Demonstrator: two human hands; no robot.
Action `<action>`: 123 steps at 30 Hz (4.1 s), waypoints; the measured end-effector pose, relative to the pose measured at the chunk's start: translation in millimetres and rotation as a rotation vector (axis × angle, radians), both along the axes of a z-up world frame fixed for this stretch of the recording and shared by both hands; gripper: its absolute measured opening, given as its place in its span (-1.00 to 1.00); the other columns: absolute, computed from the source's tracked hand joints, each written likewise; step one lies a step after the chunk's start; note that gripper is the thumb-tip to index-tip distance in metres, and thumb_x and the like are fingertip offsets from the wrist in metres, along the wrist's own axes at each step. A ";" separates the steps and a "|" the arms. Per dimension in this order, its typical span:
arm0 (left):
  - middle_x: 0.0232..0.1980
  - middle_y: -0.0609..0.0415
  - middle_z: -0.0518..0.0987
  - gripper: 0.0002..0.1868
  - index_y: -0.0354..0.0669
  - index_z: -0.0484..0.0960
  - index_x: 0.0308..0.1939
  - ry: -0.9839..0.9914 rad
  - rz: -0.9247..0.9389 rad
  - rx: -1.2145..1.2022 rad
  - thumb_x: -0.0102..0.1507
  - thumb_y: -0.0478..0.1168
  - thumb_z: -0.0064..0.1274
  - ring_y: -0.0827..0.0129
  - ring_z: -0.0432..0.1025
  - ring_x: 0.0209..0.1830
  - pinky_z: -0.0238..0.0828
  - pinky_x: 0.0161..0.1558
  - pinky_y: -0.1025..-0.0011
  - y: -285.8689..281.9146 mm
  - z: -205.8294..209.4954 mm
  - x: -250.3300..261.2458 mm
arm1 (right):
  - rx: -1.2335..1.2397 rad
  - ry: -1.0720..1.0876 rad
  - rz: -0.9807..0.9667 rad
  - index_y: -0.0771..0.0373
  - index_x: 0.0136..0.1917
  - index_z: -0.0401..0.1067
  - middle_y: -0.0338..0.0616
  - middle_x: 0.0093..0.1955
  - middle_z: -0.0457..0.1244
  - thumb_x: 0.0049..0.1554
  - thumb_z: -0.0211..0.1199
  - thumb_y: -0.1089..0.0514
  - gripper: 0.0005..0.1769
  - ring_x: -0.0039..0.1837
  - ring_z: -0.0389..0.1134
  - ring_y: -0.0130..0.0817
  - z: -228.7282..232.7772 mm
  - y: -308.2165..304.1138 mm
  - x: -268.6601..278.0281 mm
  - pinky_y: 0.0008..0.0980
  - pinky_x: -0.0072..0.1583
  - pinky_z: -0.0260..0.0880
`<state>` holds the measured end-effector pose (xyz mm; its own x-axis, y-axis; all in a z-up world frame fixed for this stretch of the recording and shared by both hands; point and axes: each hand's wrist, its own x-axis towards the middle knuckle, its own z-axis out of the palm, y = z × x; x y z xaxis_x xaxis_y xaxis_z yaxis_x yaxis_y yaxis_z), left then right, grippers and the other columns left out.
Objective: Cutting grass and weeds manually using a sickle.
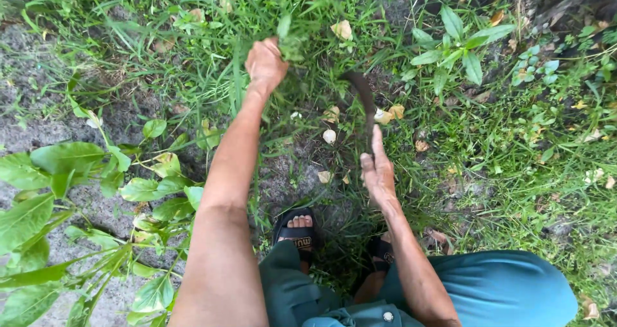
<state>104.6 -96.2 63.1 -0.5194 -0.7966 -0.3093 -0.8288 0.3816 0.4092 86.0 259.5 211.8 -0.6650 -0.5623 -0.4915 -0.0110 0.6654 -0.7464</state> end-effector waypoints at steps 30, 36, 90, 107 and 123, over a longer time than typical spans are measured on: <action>-0.01 -0.10 0.66 -0.19 -0.08 0.65 0.10 -0.693 -0.625 0.063 0.06 0.45 0.28 0.05 0.55 0.05 0.49 0.07 -0.04 93.0 46.3 98.5 | -0.100 -0.393 0.004 -0.25 0.65 -0.12 -0.13 -0.23 0.21 0.34 -0.06 0.24 -0.29 -0.41 0.20 -0.51 39.9 -43.3 7.6 -0.65 -0.47 0.29; -0.03 0.19 0.61 -0.75 0.17 0.66 0.02 -0.744 -0.521 -0.112 0.37 -0.10 -0.13 0.18 0.53 0.05 0.43 -0.04 -0.01 52.2 -60.0 156.4 | 0.021 -0.488 0.122 -0.33 0.63 -0.11 -0.13 -0.17 0.19 0.33 -0.02 0.19 -0.29 -0.43 0.16 -0.57 14.0 -49.1 49.5 -0.69 -0.49 0.27; 0.14 0.13 0.54 -0.72 0.07 0.55 0.14 -0.746 -0.468 0.179 0.38 -0.09 -0.12 0.15 0.42 0.27 0.32 0.17 0.16 111.5 12.5 157.1 | 0.154 -0.525 -0.005 -0.24 0.64 -0.15 -0.16 -0.25 0.16 0.32 -0.06 0.14 -0.30 -0.42 0.16 -0.52 48.8 -17.0 62.0 -0.64 -0.47 0.26; -0.22 0.09 0.73 -0.67 0.24 0.76 -0.09 -0.462 -0.230 -0.083 0.06 -0.08 0.40 0.10 0.64 -0.08 0.62 -0.09 0.14 6.8 10.7 178.4 | 0.340 -0.288 0.237 -0.37 0.65 -0.20 0.28 0.56 -0.01 0.30 -0.11 0.19 -0.23 0.24 0.33 0.22 82.5 46.6 41.8 -0.06 0.19 0.40; 0.10 0.11 0.64 -0.64 0.02 0.66 0.14 -0.899 -0.449 -0.010 0.31 -0.03 0.02 0.19 0.54 0.06 0.47 -0.17 0.10 71.3 -51.7 204.8 | 0.135 -0.188 0.608 -0.32 0.66 -0.21 0.28 0.51 0.07 0.35 -0.05 0.17 -0.26 -0.40 0.27 -0.57 -50.9 -77.1 97.7 -0.45 -0.35 0.35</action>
<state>309.4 -24.9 11.4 -0.3491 -0.5890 -0.7289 -0.6070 0.7347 -0.3030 183.7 182.3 161.0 -0.1433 -0.7366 -0.6610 -0.2924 0.6695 -0.6828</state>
